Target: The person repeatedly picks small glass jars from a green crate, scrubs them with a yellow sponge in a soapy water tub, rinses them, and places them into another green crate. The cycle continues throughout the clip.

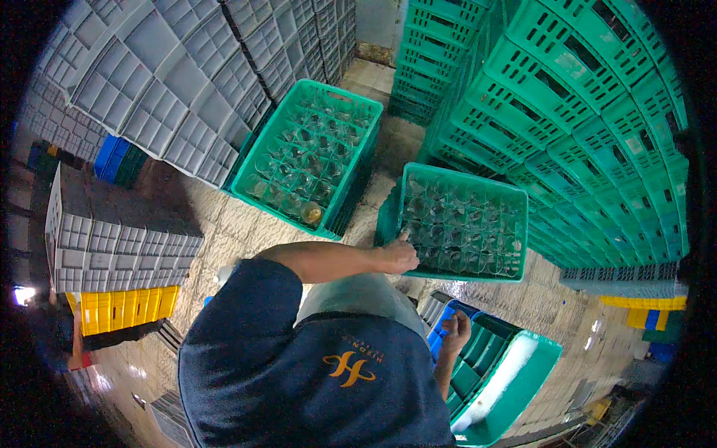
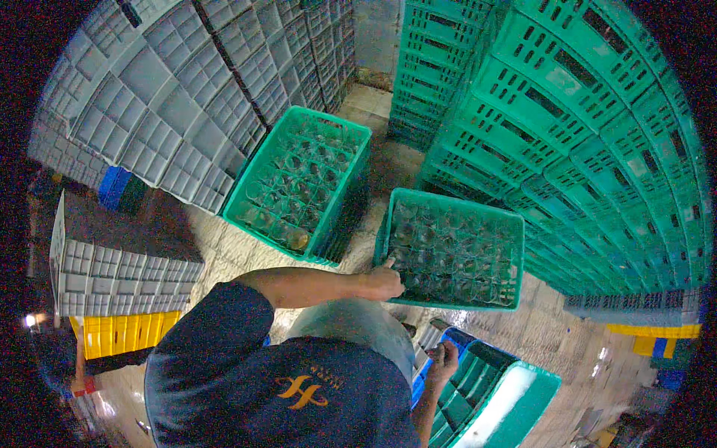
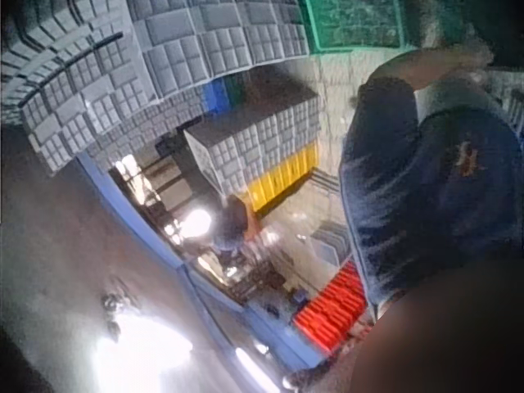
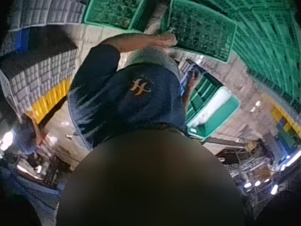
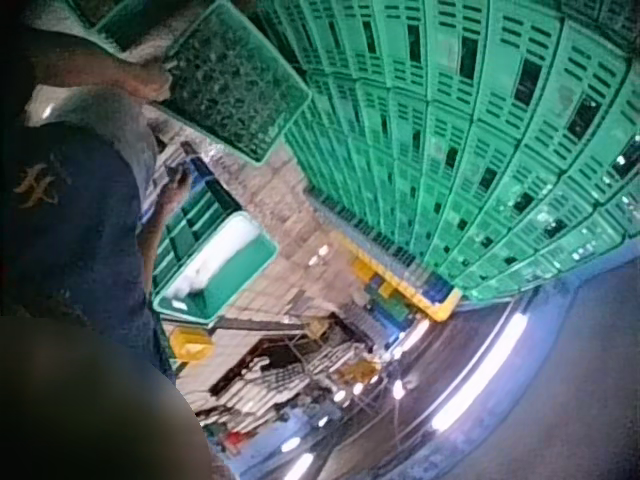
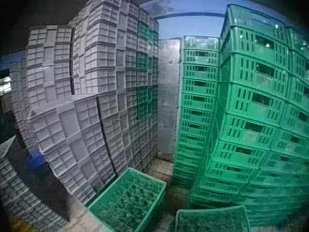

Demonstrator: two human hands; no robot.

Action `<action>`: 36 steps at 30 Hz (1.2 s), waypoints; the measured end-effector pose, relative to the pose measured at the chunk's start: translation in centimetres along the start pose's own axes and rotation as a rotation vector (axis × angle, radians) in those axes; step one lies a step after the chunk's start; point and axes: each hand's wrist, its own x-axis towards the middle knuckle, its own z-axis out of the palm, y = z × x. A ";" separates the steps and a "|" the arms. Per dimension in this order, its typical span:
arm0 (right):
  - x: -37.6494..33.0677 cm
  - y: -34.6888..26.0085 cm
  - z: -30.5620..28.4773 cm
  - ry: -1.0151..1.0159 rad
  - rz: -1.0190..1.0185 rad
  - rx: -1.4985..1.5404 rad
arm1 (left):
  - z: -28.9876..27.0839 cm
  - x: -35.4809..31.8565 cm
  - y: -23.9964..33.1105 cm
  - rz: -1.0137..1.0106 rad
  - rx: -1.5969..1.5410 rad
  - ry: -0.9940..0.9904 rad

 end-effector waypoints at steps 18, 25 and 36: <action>0.5 -11.8 -2.4 -0.266 0.122 0.165 | -10.2 1.9 6.5 -0.237 -1.674 0.275; -6.0 -11.3 -14.8 -0.098 -0.092 0.124 | -12.9 12.7 32.9 0.110 -1.011 -0.097; -26.8 -1.0 -29.7 0.744 -0.246 0.969 | 18.4 32.2 65.3 0.833 0.004 -0.447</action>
